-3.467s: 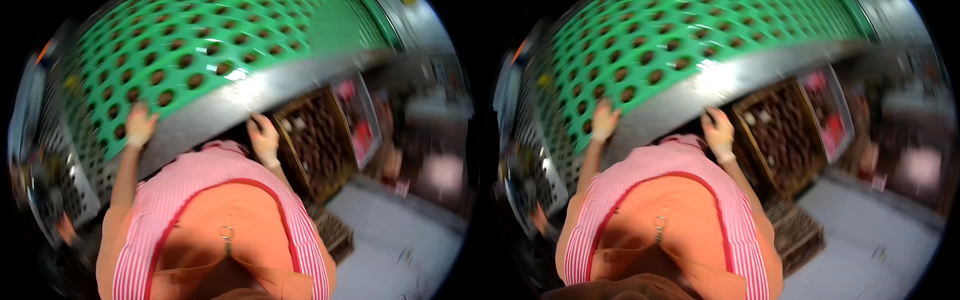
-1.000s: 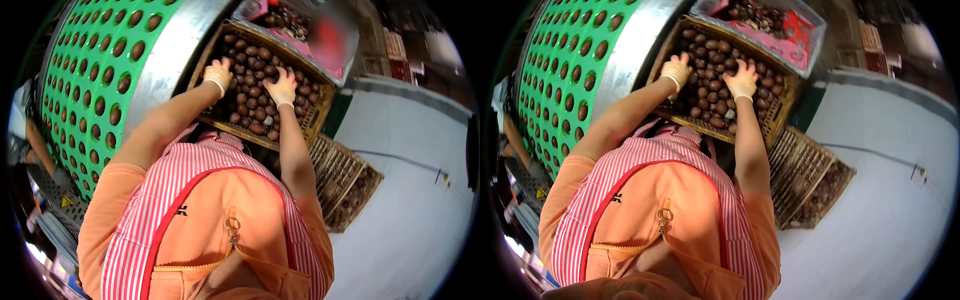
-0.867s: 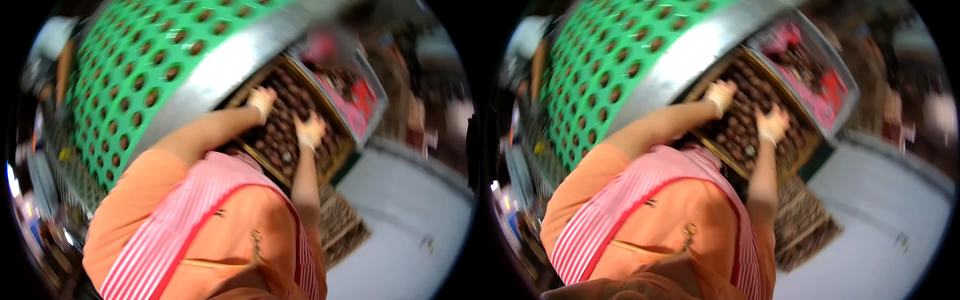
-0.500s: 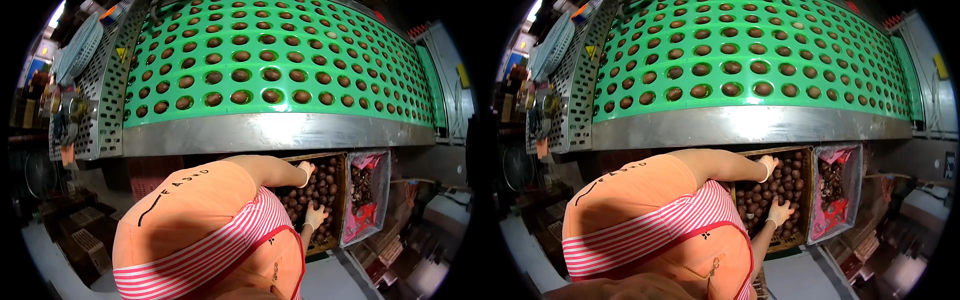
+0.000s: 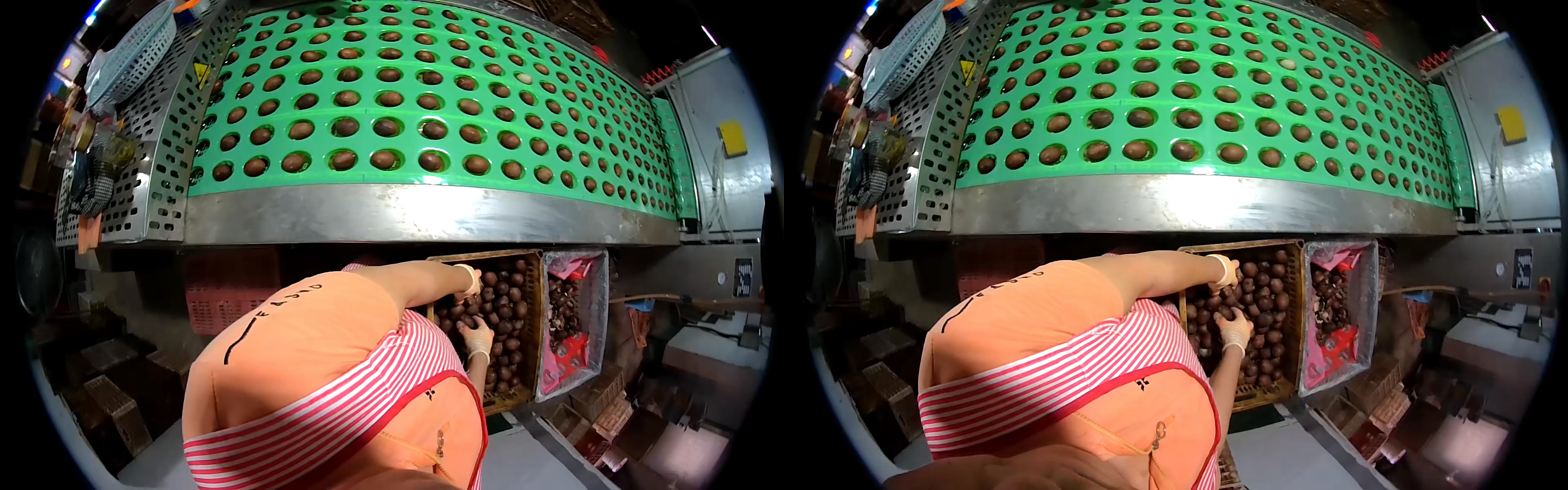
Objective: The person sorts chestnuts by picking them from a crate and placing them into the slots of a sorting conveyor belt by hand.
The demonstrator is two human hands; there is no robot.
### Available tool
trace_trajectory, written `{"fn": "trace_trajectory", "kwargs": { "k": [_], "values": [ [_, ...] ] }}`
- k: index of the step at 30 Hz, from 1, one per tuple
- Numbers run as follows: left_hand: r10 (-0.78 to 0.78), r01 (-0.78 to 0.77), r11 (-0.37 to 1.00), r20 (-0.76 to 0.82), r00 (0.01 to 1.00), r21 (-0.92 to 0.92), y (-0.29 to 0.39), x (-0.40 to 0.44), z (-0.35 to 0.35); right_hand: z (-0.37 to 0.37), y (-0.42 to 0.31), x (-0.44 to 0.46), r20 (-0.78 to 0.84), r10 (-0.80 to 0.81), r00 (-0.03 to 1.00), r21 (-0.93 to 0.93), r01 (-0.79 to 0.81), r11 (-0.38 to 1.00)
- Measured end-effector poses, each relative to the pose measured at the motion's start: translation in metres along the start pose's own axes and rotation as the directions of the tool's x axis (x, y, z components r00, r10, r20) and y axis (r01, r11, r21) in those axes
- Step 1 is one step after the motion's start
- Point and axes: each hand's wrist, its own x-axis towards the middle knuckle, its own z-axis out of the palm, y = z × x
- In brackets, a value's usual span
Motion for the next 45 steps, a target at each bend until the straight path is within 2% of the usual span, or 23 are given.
{"fn": "trace_trajectory", "kwargs": {
  "k": [1, 5, 7, 9, 11, 12, 13, 15, 16, 19, 21, 22, 24, 26, 27, 28, 29, 31, 34, 36, 40, 44, 45],
  "values": [
    [0.019, -0.019, 1.000, -0.004, 1.000, -0.003, 0.000, 0.000, -0.001, 0.001, -0.004, -0.005, -0.011, 0.028, 1.000, -0.091, -0.029, 0.995],
    [0.080, -0.078, 0.986, -0.013, 0.997, 0.149, 0.001, 0.009, 0.004, 0.002, 0.004, -0.005, -0.038, -0.057, 0.998, -0.128, 0.051, 0.990],
    [0.085, -0.090, 0.996, -0.180, 0.980, -0.023, 0.008, -0.024, -0.001, 0.009, 0.007, -0.004, -0.062, -0.055, 0.997, -0.181, 0.043, 0.982],
    [0.111, -0.162, 0.978, -0.324, 0.940, -0.135, -0.003, -0.015, 0.019, 0.017, 0.009, 0.004, 0.017, -0.048, 0.999, -0.180, 0.050, 0.982],
    [0.213, -0.351, 0.753, -0.298, 0.930, -0.557, -0.005, -0.026, 0.014, 0.021, 0.013, 0.011, 0.098, -0.094, 0.991, -0.111, 0.105, 0.988],
    [0.176, -0.261, 0.560, -0.195, 0.965, -0.786, 0.011, -0.058, -0.007, 0.014, 0.006, -0.007, 0.017, -0.129, 0.992, -0.149, 0.130, 0.980],
    [0.159, -0.122, 0.318, -0.074, 0.984, -0.940, 0.028, -0.095, -0.024, 0.020, 0.015, 0.003, 0.085, -0.149, 0.985, -0.112, 0.158, 0.981],
    [0.138, -0.182, -0.065, -0.190, 0.972, -0.981, 0.033, -0.121, -0.026, 0.027, 0.019, -0.002, 0.021, -0.154, 0.988, -0.041, 0.155, 0.987],
    [0.132, -0.314, -0.047, -0.317, 0.939, -0.948, 0.016, -0.113, -0.006, 0.025, 0.013, -0.015, -0.016, -0.140, 0.990, -0.012, 0.140, 0.990],
    [0.118, -0.196, -0.548, -0.307, 0.944, -0.813, 0.017, -0.136, 0.003, 0.024, 0.010, -0.025, -0.064, -0.131, 0.989, 0.011, 0.132, 0.991],
    [0.210, -0.169, -0.602, -0.359, 0.909, -0.781, 0.010, -0.143, 0.010, 0.020, 0.012, -0.028, -0.057, -0.169, 0.984, 0.002, 0.170, 0.985],
    [0.115, -0.183, -0.679, -0.349, 0.930, -0.711, 0.020, -0.154, 0.011, 0.019, 0.015, -0.026, -0.039, -0.191, 0.981, 0.007, 0.191, 0.981],
    [0.105, -0.235, -0.678, -0.409, 0.907, -0.696, 0.020, -0.168, 0.011, 0.005, 0.011, -0.048, -0.065, -0.188, 0.980, 0.060, 0.192, 0.980],
    [0.051, -0.302, -0.645, -0.434, 0.900, -0.702, 0.018, -0.178, 0.009, 0.019, 0.034, -0.036, -0.200, -0.181, 0.963, 0.383, 0.247, 0.890],
    [0.031, -0.348, -0.606, -0.459, 0.888, -0.715, 0.011, -0.179, 0.011, 0.030, 0.046, -0.028, -0.263, -0.163, 0.951, 0.524, 0.283, 0.803],
    [0.107, -0.325, -0.637, -0.498, 0.861, -0.699, -0.001, -0.177, 0.011, 0.036, 0.048, -0.033, -0.344, -0.092, 0.935, 0.695, 0.319, 0.644],
    [0.178, -0.298, -0.665, -0.533, 0.827, -0.685, -0.010, -0.174, 0.013, 0.040, 0.054, -0.041, -0.335, -0.054, 0.941, 0.814, 0.318, 0.486],
    [0.047, -0.397, -0.607, -0.529, 0.847, -0.689, -0.011, -0.195, 0.000, 0.004, 0.019, -0.122, -0.272, 0.109, 0.956, 0.903, 0.215, 0.371],
    [-0.054, -0.460, -0.614, -0.548, 0.835, -0.641, -0.036, -0.204, -0.003, 0.035, 0.033, -0.112, -0.418, 0.159, 0.894, 0.698, 0.204, 0.686],
    [-0.096, -0.471, -0.618, -0.534, 0.840, -0.630, -0.059, -0.206, -0.001, 0.047, 0.017, -0.121, -0.436, 0.231, 0.870, 0.629, 0.111, 0.769],
    [-0.022, -0.425, -0.640, -0.538, 0.843, -0.640, -0.090, -0.218, 0.009, 0.047, -0.017, -0.151, -0.462, 0.278, 0.842, 0.535, 0.014, 0.845],
    [0.184, -0.383, -0.511, -0.533, 0.825, -0.769, -0.101, -0.224, 0.017, 0.064, -0.017, -0.150, -0.507, 0.257, 0.823, 0.421, -0.024, 0.907],
    [0.224, -0.375, -0.527, -0.551, 0.804, -0.762, -0.102, -0.227, 0.020, 0.064, -0.019, -0.155, -0.505, 0.266, 0.821, 0.414, -0.040, 0.909]
  ]
}}
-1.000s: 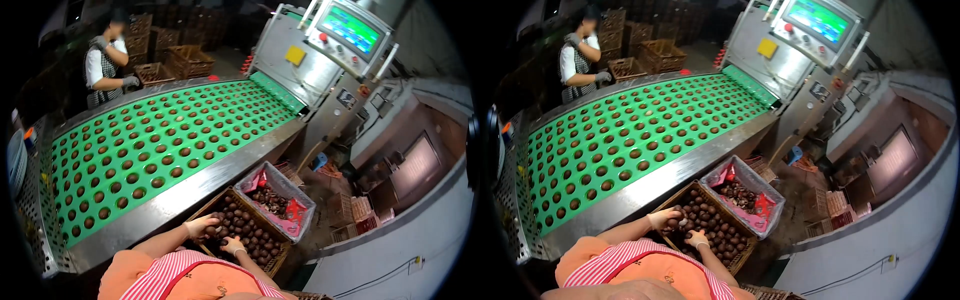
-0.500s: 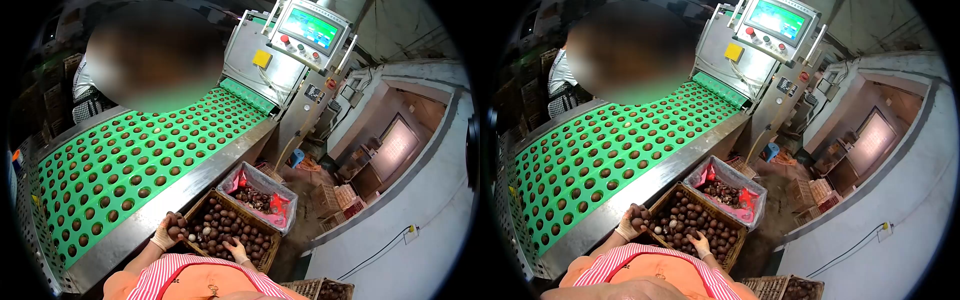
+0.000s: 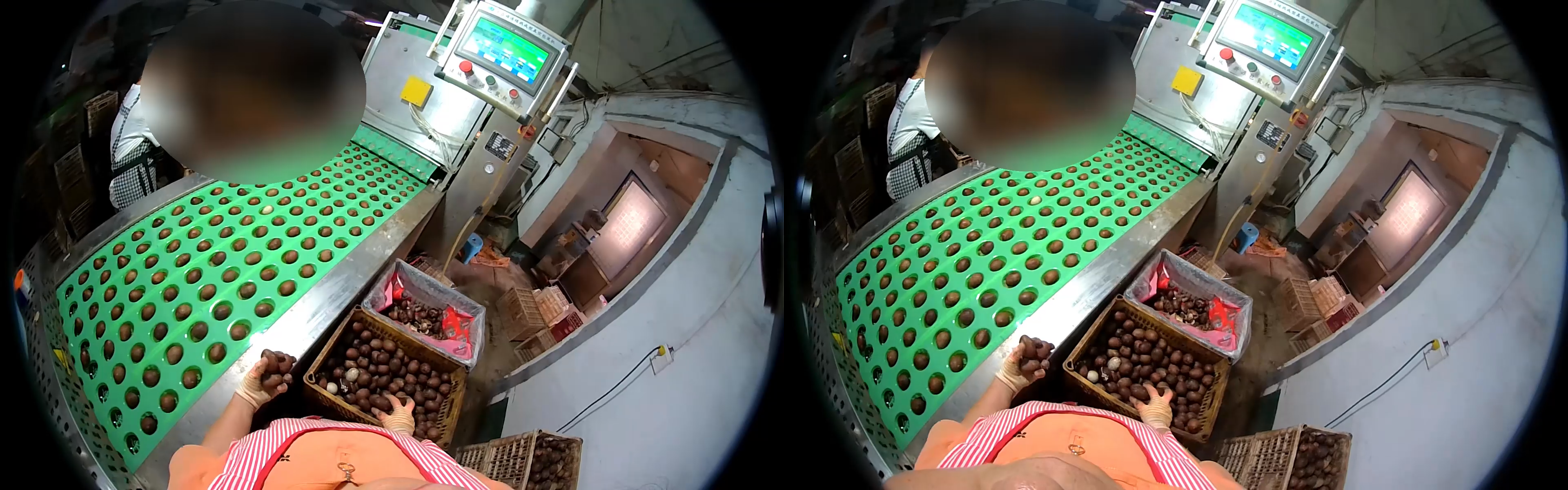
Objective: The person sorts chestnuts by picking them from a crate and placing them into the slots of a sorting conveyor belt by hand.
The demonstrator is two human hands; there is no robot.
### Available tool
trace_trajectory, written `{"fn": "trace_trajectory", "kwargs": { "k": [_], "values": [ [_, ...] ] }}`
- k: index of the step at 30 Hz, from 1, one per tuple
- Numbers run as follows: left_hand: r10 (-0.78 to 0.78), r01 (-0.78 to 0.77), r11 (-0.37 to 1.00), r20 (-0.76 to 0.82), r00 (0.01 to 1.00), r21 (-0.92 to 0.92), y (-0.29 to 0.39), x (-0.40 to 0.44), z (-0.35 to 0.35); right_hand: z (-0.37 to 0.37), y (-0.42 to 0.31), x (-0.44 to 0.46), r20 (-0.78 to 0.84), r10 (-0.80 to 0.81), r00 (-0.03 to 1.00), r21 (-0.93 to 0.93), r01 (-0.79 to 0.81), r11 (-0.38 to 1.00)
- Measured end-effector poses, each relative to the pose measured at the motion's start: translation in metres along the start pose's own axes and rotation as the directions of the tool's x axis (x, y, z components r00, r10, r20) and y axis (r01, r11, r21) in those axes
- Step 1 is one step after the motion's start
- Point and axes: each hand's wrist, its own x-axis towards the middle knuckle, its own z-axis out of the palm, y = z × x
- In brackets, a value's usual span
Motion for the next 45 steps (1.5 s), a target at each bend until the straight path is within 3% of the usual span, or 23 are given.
{"fn": "trace_trajectory", "kwargs": {
  "k": [3, 4, 5, 6, 9, 12, 14, 17, 20, 22, 24, 26, 27, 28, 29, 32, 34, 36, 37, 40, 41, 42, 45],
  "values": [
    [-0.006, 0.004, 1.000, -0.055, 0.998, -0.031, 0.005, 0.007, 0.008, -0.005, -0.009, 0.004, -0.004, 0.047, 0.999, -0.008, -0.047, 0.999],
    [0.006, -0.001, 0.999, 0.111, 0.994, -0.043, 0.009, 0.014, 0.000, 0.000, -0.004, 0.009, -0.028, 0.051, 0.998, 0.004, -0.051, 0.999],
    [-0.085, 0.064, 0.993, -0.219, 0.972, -0.104, 0.012, 0.011, 0.016, 0.001, -0.003, 0.014, -0.058, 0.040, 0.998, 0.010, -0.039, 0.999],
    [-0.072, 0.032, 0.993, -0.379, 0.923, -0.110, 0.011, 0.010, 0.029, 0.000, -0.005, 0.018, -0.073, 0.049, 0.996, 0.008, -0.048, 0.999],
    [-0.053, 0.085, 0.979, -0.170, 0.984, 0.184, -0.003, 0.032, -0.015, 0.020, 0.026, 0.050, -0.155, -0.047, 0.987, -0.059, 0.039, 0.998],
    [-0.009, 0.013, 0.979, -0.022, 1.000, 0.205, 0.006, 0.021, -0.006, 0.026, 0.028, 0.050, -0.159, -0.080, 0.984, -0.082, 0.068, 0.994],
    [0.049, -0.047, 0.971, -0.001, 0.999, 0.233, 0.006, 0.003, -0.005, 0.015, -0.002, 0.035, -0.114, 0.018, 0.993, -0.098, -0.029, 0.995],
    [0.108, -0.063, 0.961, -0.154, 0.982, 0.270, 0.012, -0.029, -0.004, 0.019, 0.009, 0.049, -0.156, 0.015, 0.988, -0.003, -0.016, 1.000],
    [0.341, -0.177, 0.893, -0.363, 0.867, 0.414, 0.039, -0.080, -0.019, 0.010, -0.016, 0.064, -0.194, -0.039, 0.980, 0.059, 0.051, 0.997],
    [0.523, -0.263, 0.827, -0.507, 0.685, 0.497, 0.071, -0.113, -0.016, 0.006, -0.060, 0.073, -0.210, -0.280, 0.937, 0.079, 0.302, 0.950],
    [0.638, -0.121, 0.705, -0.549, 0.541, 0.699, 0.098, -0.139, -0.028, 0.010, -0.121, 0.085, -0.145, -0.482, 0.864, 0.178, 0.502, 0.846],
    [0.705, -0.079, 0.668, -0.596, 0.383, 0.740, 0.117, -0.150, -0.029, 0.025, -0.194, 0.082, 0.002, -0.594, 0.805, 0.537, 0.500, 0.679],
    [0.706, -0.072, 0.660, -0.584, 0.399, 0.748, 0.121, -0.154, -0.046, 0.029, -0.227, 0.080, -0.026, -0.752, 0.659, 0.169, 0.744, 0.647],
    [0.700, -0.045, 0.657, -0.587, 0.407, 0.753, 0.126, -0.149, -0.047, 0.041, -0.265, 0.077, 0.057, -0.815, 0.577, 0.100, 0.809, 0.580],
    [0.692, -0.019, 0.655, -0.590, 0.415, 0.755, 0.130, -0.139, -0.046, 0.050, -0.304, 0.063, 0.111, -0.834, 0.540, 0.238, 0.801, 0.550],
    [0.618, 0.043, 0.693, -0.624, 0.479, 0.720, 0.139, -0.102, -0.063, 0.112, -0.382, 0.064, 0.167, -0.927, 0.335, 0.113, 0.928, 0.356],
    [0.667, 0.152, 0.508, -0.499, 0.553, 0.848, 0.131, -0.082, -0.118, 0.162, -0.409, 0.074, 0.285, -0.914, 0.288, 0.011, 0.953, 0.304],
    [0.690, 0.289, 0.414, -0.505, 0.519, 0.863, 0.135, -0.074, -0.112, 0.195, -0.424, 0.080, 0.526, -0.794, 0.304, -0.177, 0.952, 0.248],
    [0.647, 0.347, 0.388, -0.521, 0.557, 0.854, 0.143, -0.074, -0.106, 0.197, -0.430, 0.078, 0.580, -0.742, 0.335, -0.180, 0.942, 0.284],
    [0.692, 0.487, 0.221, -0.488, 0.532, 0.845, 0.173, -0.084, -0.113, 0.202, -0.460, 0.074, 0.559, -0.770, 0.306, -0.167, 0.952, 0.257],
    [0.740, 0.534, 0.200, -0.484, 0.467, 0.821, 0.185, -0.081, -0.114, 0.197, -0.477, 0.069, 0.600, -0.731, 0.325, -0.196, 0.945, 0.260],
    [0.782, 0.580, 0.183, -0.475, 0.403, 0.794, 0.200, -0.074, -0.112, 0.208, -0.483, 0.075, 0.626, -0.728, 0.279, -0.183, 0.960, 0.211],
    [0.706, 0.791, 0.094, -0.600, 0.375, 0.605, 0.233, -0.059, -0.123, 0.242, -0.500, 0.085, 0.669, -0.722, 0.175, -0.158, 0.983, 0.092]
  ]
}}
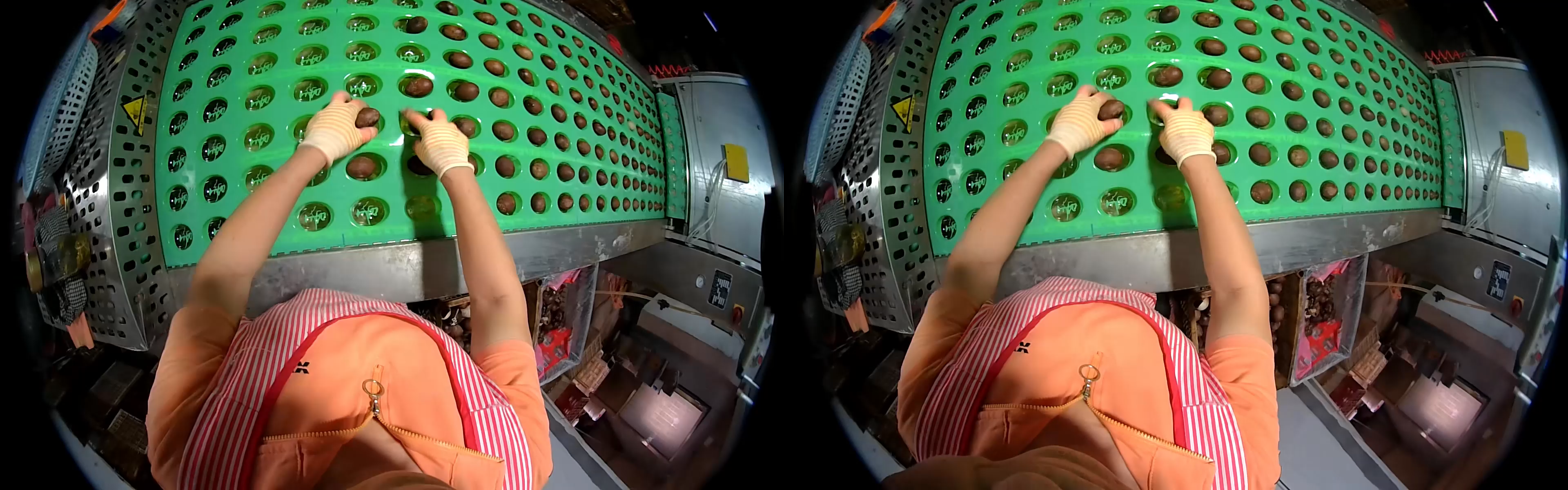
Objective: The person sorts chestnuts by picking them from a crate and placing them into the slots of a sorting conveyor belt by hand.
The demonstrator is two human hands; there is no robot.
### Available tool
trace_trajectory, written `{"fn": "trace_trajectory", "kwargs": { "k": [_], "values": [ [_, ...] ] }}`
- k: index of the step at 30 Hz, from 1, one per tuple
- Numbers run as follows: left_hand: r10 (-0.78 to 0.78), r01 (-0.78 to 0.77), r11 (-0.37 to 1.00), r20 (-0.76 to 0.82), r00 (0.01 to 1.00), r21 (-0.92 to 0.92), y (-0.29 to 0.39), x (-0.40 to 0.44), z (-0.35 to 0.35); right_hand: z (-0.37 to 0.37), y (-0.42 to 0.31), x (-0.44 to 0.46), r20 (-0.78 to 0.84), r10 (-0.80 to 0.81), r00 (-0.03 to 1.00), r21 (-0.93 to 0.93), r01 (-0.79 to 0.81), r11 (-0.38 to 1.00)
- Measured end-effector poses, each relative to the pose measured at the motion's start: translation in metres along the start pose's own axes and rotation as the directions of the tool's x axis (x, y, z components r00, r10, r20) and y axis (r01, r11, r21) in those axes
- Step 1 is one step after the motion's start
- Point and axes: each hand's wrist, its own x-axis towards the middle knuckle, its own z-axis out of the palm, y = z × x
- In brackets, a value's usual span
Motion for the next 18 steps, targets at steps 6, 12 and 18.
{"fn": "trace_trajectory", "kwargs": {
  "k": [6, 12, 18],
  "values": [
    [-0.017, -0.068, 0.837, -0.150, 0.989, -0.543, -0.032, 0.053, -0.003, -0.004, 0.007, -0.062, -0.358, 0.185, 0.915, 0.424, -0.017, 0.905],
    [0.376, -0.272, 0.870, -0.197, 0.906, 0.411, -0.037, 0.068, 0.035, 0.072, -0.029, -0.132, -0.290, 0.075, 0.954, 0.060, -0.060, 0.996],
    [0.457, -0.407, 0.872, -0.155, 0.876, 0.271, -0.015, 0.093, 0.030, 0.084, -0.023, -0.174, -0.535, 0.233, 0.812, 0.176, -0.162, 0.971]
  ]
}}
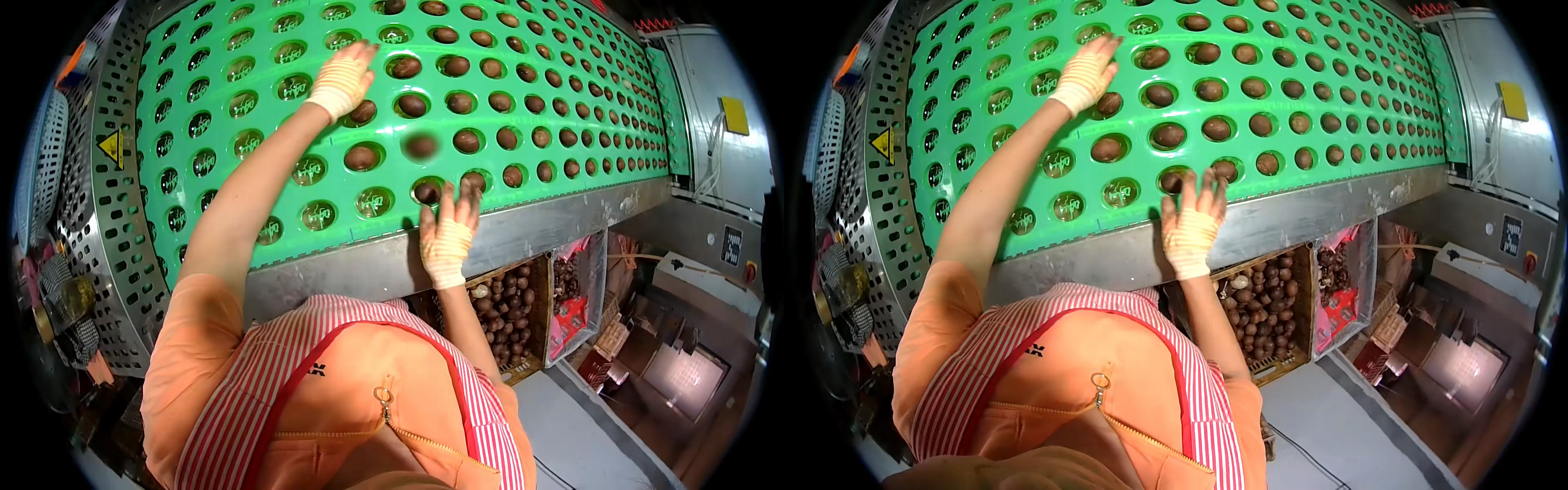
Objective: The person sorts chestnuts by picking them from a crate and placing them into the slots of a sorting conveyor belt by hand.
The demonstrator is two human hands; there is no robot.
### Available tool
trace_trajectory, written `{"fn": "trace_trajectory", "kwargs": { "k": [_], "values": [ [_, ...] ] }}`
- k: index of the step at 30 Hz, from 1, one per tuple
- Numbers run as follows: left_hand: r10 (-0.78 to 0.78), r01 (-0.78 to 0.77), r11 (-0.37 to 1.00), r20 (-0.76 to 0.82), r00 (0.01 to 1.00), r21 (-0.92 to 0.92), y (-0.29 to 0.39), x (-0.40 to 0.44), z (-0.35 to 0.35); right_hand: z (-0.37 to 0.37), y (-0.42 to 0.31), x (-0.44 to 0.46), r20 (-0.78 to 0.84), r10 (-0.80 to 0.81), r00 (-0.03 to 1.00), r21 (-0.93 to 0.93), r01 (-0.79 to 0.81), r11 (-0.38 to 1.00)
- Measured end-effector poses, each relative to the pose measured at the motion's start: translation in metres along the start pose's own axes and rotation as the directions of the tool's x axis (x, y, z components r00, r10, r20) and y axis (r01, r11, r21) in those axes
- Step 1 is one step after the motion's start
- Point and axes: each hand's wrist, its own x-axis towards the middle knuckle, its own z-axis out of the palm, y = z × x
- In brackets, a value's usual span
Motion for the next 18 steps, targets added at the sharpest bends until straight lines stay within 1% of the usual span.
{"fn": "trace_trajectory", "kwargs": {
  "k": [1, 2, 3, 5, 6, 7, 9, 10, 11, 12, 13, 15, 16, 17, 18],
  "values": [
    [0.055, -0.054, 0.988, 0.001, 0.999, -0.144, 0.007, 0.011, 0.001, -0.002, 0.005, -0.011, -0.067, 0.025, 0.997, 0.002, -0.025, 1.000],
    [0.090, -0.092, 0.992, -0.021, 0.996, -0.089, 0.019, 0.019, 0.006, -0.006, 0.009, -0.021, -0.085, 0.074, 0.994, -0.032, -0.077, 0.997],
    [0.125, -0.116, 0.990, 0.134, 0.983, -0.075, 0.036, 0.026, -0.005, -0.014, 0.011, -0.031, -0.076, 0.111, 0.991, -0.076, -0.117, 0.990],
    [0.254, -0.258, 0.966, 0.143, 0.957, 0.010, 0.044, 0.036, 0.027, -0.017, 0.017, -0.052, -0.084, 0.163, 0.983, -0.099, -0.171, 0.980],
    [0.280, -0.310, 0.940, 0.200, 0.939, 0.141, 0.054, 0.038, 0.026, -0.018, 0.015, -0.056, -0.091, 0.159, 0.983, -0.118, -0.169, 0.979],
    [0.240, -0.279, 0.955, 0.299, 0.924, 0.098, 0.060, 0.044, 0.022, -0.016, 0.015, -0.062, -0.114, 0.142, 0.983, -0.087, -0.152, 0.985],
    [0.360, -0.364, 0.931, 0.232, 0.904, -0.027, 0.041, 0.056, 0.029, -0.009, 0.019, -0.067, -0.169, 0.106, 0.980, -0.016, -0.110, 0.994],
    [0.330, -0.275, 0.912, 0.148, 0.932, -0.306, 0.031, 0.055, 0.019, -0.012, 0.012, -0.063, -0.222, 0.096, 0.970, -0.009, -0.100, 0.995],
    [0.314, -0.297, 0.912, 0.015, 0.949, -0.285, 0.022, 0.050, 0.010, -0.009, 0.013, -0.066, -0.239, 0.125, 0.963, -0.013, -0.132, 0.991],
    [0.171, -0.160, 0.954, 0.023, 0.985, -0.252, 0.018, 0.039, -0.009, -0.008, 0.012, -0.067, -0.244, 0.138, 0.960, 0.001, -0.142, 0.990],
    [0.025, -0.020, 0.976, 0.021, 0.999, -0.216, 0.017, 0.024, -0.025, -0.008, 0.012, -0.067, -0.252, 0.148, 0.956, 0.016, -0.149, 0.989],
    [-0.105, 0.148, 0.976, 0.254, 0.962, -0.157, 0.018, -0.007, -0.039, -0.010, 0.008, -0.068, -0.236, 0.163, 0.958, 0.040, -0.158, 0.987],
    [-0.004, 0.037, 0.990, 0.231, 0.973, -0.137, 0.017, -0.026, -0.033, -0.009, 0.007, -0.069, -0.240, 0.174, 0.955, 0.052, -0.167, 0.985],
    [0.016, 0.027, 0.991, 0.314, 0.949, -0.132, 0.019, -0.036, -0.027, -0.009, 0.007, -0.068, -0.244, 0.183, 0.952, 0.062, -0.173, 0.983],
    [0.034, -0.016, 0.997, 0.228, 0.973, -0.080, 0.022, -0.046, -0.016, -0.009, 0.007, -0.068, -0.250, 0.177, 0.952, 0.068, -0.165, 0.984]
  ]
}}
